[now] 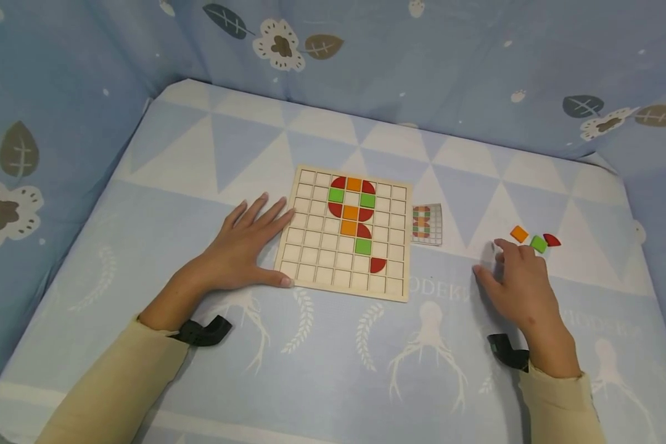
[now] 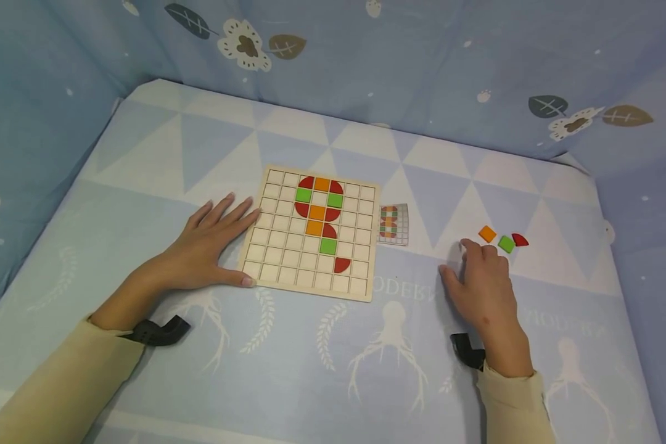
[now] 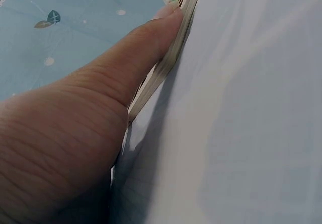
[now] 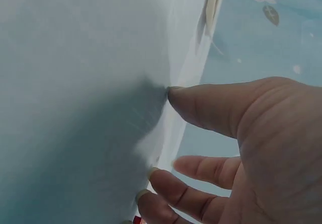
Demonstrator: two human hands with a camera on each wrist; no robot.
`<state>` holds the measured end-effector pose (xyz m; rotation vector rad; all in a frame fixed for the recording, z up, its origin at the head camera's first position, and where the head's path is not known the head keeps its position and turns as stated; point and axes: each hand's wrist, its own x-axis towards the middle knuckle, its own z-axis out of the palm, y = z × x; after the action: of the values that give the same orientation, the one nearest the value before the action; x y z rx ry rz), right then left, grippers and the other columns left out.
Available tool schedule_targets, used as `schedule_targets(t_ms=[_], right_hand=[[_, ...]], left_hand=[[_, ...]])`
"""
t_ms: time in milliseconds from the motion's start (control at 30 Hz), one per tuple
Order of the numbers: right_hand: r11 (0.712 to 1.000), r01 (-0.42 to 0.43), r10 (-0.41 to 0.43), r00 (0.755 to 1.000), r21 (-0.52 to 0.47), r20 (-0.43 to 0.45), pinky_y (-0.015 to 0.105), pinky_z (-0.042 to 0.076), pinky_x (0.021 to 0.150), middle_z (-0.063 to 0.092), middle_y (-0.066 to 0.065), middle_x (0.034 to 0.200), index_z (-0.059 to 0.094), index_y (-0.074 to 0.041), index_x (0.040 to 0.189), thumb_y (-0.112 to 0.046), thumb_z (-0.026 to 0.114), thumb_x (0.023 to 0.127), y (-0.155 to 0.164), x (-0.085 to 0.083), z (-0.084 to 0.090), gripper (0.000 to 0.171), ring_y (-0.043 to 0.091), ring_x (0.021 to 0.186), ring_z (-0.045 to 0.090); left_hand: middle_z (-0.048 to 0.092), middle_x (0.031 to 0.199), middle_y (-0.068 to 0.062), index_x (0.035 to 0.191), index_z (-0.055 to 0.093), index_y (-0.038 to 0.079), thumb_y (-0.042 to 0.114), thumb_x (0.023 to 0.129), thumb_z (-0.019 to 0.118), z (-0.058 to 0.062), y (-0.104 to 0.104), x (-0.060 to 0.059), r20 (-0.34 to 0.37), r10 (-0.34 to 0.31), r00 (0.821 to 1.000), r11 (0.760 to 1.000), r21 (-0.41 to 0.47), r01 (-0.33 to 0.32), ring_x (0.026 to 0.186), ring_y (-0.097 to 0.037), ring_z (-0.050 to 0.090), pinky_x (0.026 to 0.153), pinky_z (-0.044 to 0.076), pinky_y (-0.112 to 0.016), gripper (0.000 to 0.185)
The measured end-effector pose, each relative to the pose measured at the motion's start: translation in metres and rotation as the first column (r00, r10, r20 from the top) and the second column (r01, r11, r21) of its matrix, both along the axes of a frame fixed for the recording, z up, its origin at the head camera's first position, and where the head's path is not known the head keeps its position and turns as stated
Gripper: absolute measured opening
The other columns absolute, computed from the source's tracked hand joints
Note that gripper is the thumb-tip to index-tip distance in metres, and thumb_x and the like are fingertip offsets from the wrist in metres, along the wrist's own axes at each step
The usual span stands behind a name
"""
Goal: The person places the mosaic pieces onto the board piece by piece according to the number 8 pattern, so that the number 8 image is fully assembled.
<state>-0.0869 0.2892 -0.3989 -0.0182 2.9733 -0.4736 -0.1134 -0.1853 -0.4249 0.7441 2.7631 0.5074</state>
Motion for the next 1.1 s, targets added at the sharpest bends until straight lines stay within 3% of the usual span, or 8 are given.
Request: schedule_targets(t_ms=[233,500,633,800,867,933,1033,1100], right_hand=[[0.999,-0.027,0.03,0.996,-0.038,0.08,0.061,0.04,0.084,0.05,0.027,0.106,0.02,0.008,0.148,-0.039,0.063,0.092,0.005,-0.017,-0.001,0.085,0.041,0.101,0.045],[0.999,0.033,-0.023,0.967,-0.034,0.255,0.041,0.044,0.067,0.05,0.019,0.1,-0.001,0.0,0.153,-0.067,0.059,0.083,0.013,-0.033,0.002,0.114,0.03,0.084,0.05],[0.999,0.026,-0.017,0.966,-0.031,0.256,0.035,0.041,0.062,0.049,0.015,0.093,0.008,0.002,0.153,-0.067,0.059,0.082,0.015,-0.034,0.004,0.111,0.026,0.079,0.049],[0.998,-0.004,0.013,0.986,-0.056,0.164,0.037,0.039,0.063,0.05,0.014,0.086,0.036,0.005,0.141,-0.055,0.064,0.087,0.018,-0.025,0.005,0.086,0.026,0.077,0.047],[0.998,0.051,-0.044,0.988,-0.045,0.148,0.043,0.043,0.065,0.052,0.02,0.094,0.033,0.005,0.143,-0.057,0.065,0.085,0.021,-0.019,0.005,0.091,0.032,0.081,0.049],[0.987,0.161,-0.157,0.974,-0.013,0.162,0.053,0.046,0.068,0.047,0.03,0.11,0.021,0.005,0.148,-0.063,0.064,0.081,0.028,-0.015,0.007,0.104,0.041,0.089,0.049],[0.947,0.317,-0.32,0.918,0.049,0.236,0.069,0.042,0.077,0.028,0.042,0.133,-0.003,0.004,0.151,-0.074,0.061,0.075,0.04,-0.013,0.01,0.126,0.056,0.104,0.043],[0.935,0.348,-0.354,0.894,0.07,0.276,0.072,0.038,0.082,0.02,0.045,0.136,-0.007,0.005,0.15,-0.075,0.059,0.075,0.051,-0.014,0.009,0.128,0.06,0.109,0.037]], left_hand=[[-0.002,0.162,0.0,0.157,0.008,0.025,0.081,0.068,0.06,0.0,-0.001,0.0,-0.012,-0.004,1.0,1.0,0.004,0.004,0.147,-0.027,-0.011,0.113,-0.002,-0.054,0.117],[-0.002,0.162,-0.001,0.157,0.008,0.024,0.079,0.069,0.061,0.001,0.0,0.0,-0.005,-0.007,1.0,1.0,0.011,0.007,0.147,-0.027,-0.012,0.113,-0.003,-0.055,0.117],[-0.002,0.162,-0.001,0.157,0.008,0.024,0.079,0.069,0.062,0.002,0.001,0.0,-0.002,-0.007,1.0,1.0,0.01,0.007,0.147,-0.027,-0.011,0.113,-0.003,-0.055,0.116],[-0.003,0.162,0.0,0.157,0.007,0.025,0.08,0.07,0.059,0.002,0.001,0.0,0.002,-0.012,1.0,1.0,0.003,0.012,0.147,-0.027,-0.011,0.113,-0.003,-0.055,0.116],[-0.002,0.162,0.0,0.157,0.007,0.024,0.08,0.07,0.06,0.003,0.003,0.0,0.005,-0.011,1.0,1.0,0.009,0.011,0.147,-0.027,-0.011,0.113,-0.003,-0.054,0.116],[-0.002,0.162,-0.001,0.157,0.008,0.024,0.079,0.07,0.061,0.005,0.004,0.0,0.01,-0.008,1.0,1.0,0.011,0.008,0.147,-0.027,-0.011,0.113,-0.003,-0.054,0.115],[-0.002,0.162,-0.002,0.157,0.008,0.024,0.078,0.07,0.062,0.006,0.004,0.001,0.018,-0.002,1.0,1.0,0.0,0.002,0.147,-0.027,-0.011,0.113,-0.004,-0.055,0.116],[-0.002,0.162,-0.001,0.157,0.007,0.024,0.079,0.07,0.061,0.005,0.002,0.001,0.017,0.002,1.0,1.0,-0.011,-0.002,0.147,-0.027,-0.011,0.113,-0.003,-0.055,0.116]])
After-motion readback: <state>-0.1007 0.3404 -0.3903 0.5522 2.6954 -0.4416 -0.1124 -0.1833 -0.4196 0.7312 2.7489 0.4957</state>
